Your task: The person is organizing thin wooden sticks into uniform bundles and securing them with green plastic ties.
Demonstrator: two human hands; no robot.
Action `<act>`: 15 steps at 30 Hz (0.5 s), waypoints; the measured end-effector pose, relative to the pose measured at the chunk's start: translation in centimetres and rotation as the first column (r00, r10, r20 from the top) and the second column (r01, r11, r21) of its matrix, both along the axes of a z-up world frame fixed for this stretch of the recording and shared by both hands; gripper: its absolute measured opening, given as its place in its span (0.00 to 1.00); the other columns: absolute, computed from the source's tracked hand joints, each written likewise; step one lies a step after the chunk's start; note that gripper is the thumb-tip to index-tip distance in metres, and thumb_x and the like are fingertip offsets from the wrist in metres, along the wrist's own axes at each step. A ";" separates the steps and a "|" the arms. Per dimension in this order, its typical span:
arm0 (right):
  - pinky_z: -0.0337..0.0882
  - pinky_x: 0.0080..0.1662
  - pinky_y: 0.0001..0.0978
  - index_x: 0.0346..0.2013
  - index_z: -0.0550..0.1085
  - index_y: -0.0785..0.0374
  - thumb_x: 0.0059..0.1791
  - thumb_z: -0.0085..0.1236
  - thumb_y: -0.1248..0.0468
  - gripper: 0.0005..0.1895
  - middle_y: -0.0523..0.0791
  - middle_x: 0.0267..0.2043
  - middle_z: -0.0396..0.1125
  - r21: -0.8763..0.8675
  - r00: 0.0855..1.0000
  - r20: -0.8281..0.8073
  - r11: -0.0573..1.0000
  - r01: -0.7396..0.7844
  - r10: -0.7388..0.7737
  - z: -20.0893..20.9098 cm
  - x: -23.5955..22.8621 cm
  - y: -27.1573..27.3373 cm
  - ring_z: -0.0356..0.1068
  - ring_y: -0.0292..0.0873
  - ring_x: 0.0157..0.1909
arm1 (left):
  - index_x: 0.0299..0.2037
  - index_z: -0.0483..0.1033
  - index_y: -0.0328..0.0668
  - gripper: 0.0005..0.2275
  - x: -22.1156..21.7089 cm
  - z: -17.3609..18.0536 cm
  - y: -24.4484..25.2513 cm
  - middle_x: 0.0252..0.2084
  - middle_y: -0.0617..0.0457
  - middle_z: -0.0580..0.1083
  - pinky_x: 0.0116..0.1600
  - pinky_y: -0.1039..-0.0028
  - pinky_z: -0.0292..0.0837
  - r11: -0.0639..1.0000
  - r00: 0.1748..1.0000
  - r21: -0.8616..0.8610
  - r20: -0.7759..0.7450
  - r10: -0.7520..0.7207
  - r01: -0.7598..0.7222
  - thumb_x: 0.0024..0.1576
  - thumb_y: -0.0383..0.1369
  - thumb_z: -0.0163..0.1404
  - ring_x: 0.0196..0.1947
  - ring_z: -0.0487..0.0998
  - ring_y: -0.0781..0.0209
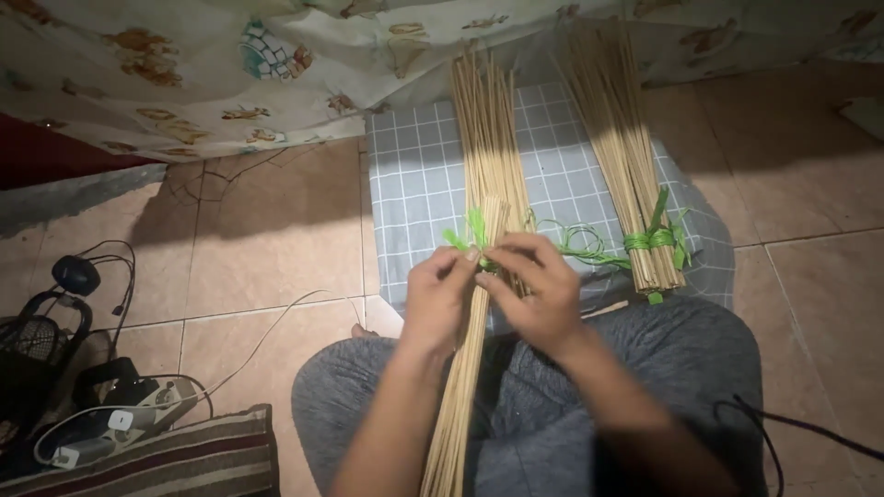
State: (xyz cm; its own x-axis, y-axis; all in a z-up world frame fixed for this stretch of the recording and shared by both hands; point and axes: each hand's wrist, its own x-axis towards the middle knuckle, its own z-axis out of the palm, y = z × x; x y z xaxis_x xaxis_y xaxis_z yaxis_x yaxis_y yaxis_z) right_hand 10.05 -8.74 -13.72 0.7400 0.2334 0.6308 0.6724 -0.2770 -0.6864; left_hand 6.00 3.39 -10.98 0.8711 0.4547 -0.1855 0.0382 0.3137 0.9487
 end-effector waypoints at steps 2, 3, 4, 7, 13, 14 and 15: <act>0.78 0.41 0.35 0.39 0.83 0.61 0.43 0.72 0.68 0.11 0.45 0.40 0.74 -0.013 0.999 0.034 0.999 0.042 -0.042 0.7 -0.5 0.2 0.76 0.44 0.36 | 0.22 0.75 0.35 0.10 -0.2 -0.4 -0.1 0.29 0.51 0.69 0.41 0.69 0.66 1.000 1.000 -0.001 0.006 0.029 -0.029 0.56 0.25 0.56 0.33 0.68 0.60; 0.78 0.39 0.31 0.38 0.83 0.58 0.45 0.69 0.68 0.07 0.42 0.38 0.75 -0.022 0.994 0.064 0.996 0.085 -0.084 1.1 -0.8 0.4 0.76 0.42 0.35 | 0.21 0.74 0.36 0.10 -0.3 -0.7 -0.1 0.29 0.50 0.69 0.42 0.68 0.65 0.998 0.998 0.001 0.008 0.058 -0.058 0.56 0.25 0.57 0.33 0.68 0.59; 0.78 0.39 0.31 0.38 0.83 0.58 0.45 0.69 0.68 0.07 0.42 0.38 0.75 -0.022 0.995 0.063 0.996 0.082 -0.080 0.9 -0.7 0.5 0.76 0.42 0.35 | 0.21 0.74 0.36 0.10 -0.4 -0.1 0.0 0.29 0.50 0.69 0.42 0.68 0.65 0.998 0.998 0.000 0.008 0.061 -0.061 0.56 0.25 0.57 0.33 0.68 0.59; 0.76 0.38 0.37 0.33 0.82 0.62 0.48 0.66 0.68 0.01 0.44 0.33 0.74 -0.069 0.979 0.168 0.989 0.131 -0.118 0.7 -0.8 0.5 0.75 0.46 0.33 | 0.20 0.77 0.37 0.12 -0.8 0.4 -0.2 0.27 0.50 0.71 0.42 0.69 0.65 0.985 0.997 0.157 -0.025 0.073 -0.068 0.56 0.28 0.59 0.33 0.69 0.62; 0.66 0.41 0.44 0.24 0.71 0.61 0.53 0.51 0.66 0.12 0.46 0.28 0.64 -0.171 0.988 -0.121 0.978 -0.119 0.099 2.7 0.2 -0.8 0.66 0.51 0.34 | 0.23 0.79 0.38 0.08 -0.8 -0.8 -1.0 0.35 0.52 0.70 0.42 0.76 0.66 0.934 0.993 0.338 0.043 0.107 -0.115 0.53 0.28 0.61 0.36 0.67 0.66; 0.65 0.41 0.46 0.24 0.70 0.63 0.54 0.50 0.66 0.13 0.48 0.27 0.64 -0.157 0.967 -0.192 0.968 -0.197 0.166 2.8 0.3 -1.2 0.66 0.54 0.34 | 0.24 0.80 0.38 0.07 -0.8 -0.4 -0.9 0.35 0.53 0.70 0.42 0.76 0.66 0.940 0.995 0.327 0.045 0.092 -0.102 0.54 0.28 0.61 0.36 0.68 0.66; 0.65 0.41 0.47 0.23 0.69 0.64 0.54 0.49 0.66 0.14 0.49 0.27 0.63 -0.137 0.938 -0.257 0.952 -0.273 0.232 3.0 0.7 -1.5 0.65 0.56 0.34 | 0.26 0.80 0.38 0.06 -0.8 -0.1 -0.8 0.35 0.53 0.71 0.42 0.77 0.65 0.944 0.996 0.316 0.050 0.078 -0.090 0.54 0.28 0.61 0.36 0.68 0.66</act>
State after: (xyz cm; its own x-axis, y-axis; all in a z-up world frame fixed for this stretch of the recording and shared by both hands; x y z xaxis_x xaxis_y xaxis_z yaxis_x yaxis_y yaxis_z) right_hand 10.71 -10.29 -10.74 0.7646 0.5193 0.3816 0.5605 -0.2437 -0.7915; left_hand 5.19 2.59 -11.07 0.8308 0.5564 0.0121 -0.0120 -0.0038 0.9999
